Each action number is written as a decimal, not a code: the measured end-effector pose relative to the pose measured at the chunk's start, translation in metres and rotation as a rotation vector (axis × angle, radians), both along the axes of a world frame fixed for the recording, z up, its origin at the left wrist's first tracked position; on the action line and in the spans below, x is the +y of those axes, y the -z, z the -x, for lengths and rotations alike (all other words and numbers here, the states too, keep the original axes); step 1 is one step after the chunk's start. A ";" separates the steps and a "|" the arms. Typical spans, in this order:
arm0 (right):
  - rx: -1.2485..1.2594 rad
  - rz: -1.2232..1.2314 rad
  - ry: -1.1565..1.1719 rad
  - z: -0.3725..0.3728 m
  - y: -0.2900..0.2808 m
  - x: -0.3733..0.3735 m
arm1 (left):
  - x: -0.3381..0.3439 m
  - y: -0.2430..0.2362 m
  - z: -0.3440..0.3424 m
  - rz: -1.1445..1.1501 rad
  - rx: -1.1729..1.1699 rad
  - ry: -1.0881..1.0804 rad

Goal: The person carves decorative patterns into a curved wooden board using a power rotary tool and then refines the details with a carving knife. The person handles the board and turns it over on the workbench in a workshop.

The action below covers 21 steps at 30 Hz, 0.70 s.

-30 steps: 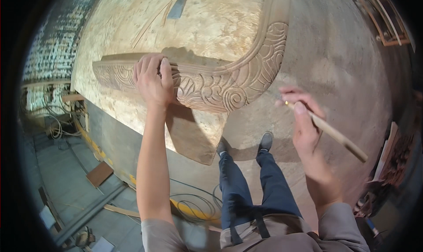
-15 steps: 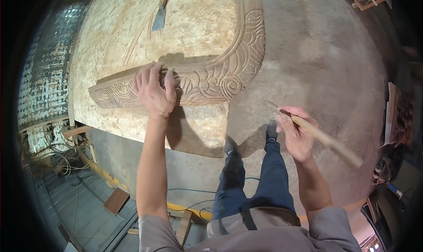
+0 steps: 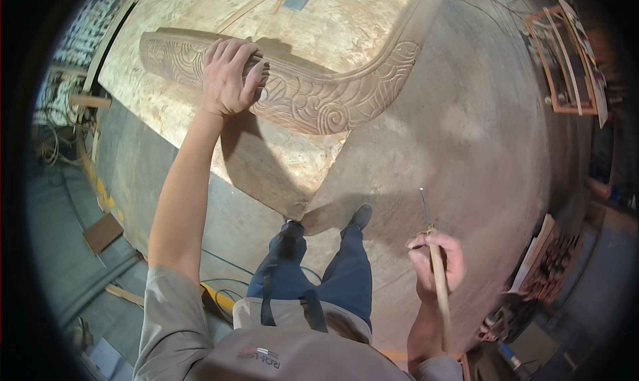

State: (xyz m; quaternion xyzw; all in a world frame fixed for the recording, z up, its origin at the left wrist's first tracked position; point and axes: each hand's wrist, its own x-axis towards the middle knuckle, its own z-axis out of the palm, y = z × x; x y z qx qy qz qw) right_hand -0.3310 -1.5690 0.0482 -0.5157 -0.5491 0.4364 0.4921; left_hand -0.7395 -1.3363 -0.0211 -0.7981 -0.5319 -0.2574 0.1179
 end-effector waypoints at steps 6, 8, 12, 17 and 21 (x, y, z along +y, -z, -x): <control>-0.083 0.082 -0.394 -0.049 -0.034 0.046 | -0.007 0.009 -0.003 0.004 -0.034 -0.104; -0.110 0.177 -0.491 -0.053 -0.039 0.070 | -0.011 0.017 -0.001 -0.025 -0.027 -0.166; 0.107 0.326 -0.834 -0.053 -0.048 0.128 | -0.016 0.018 -0.015 0.021 -0.042 -0.283; 0.256 0.467 -0.996 -0.040 -0.042 0.205 | -0.020 0.018 -0.014 0.056 -0.063 -0.338; 0.607 0.880 -0.899 -0.010 -0.057 0.278 | -0.017 0.015 -0.009 0.082 -0.094 -0.350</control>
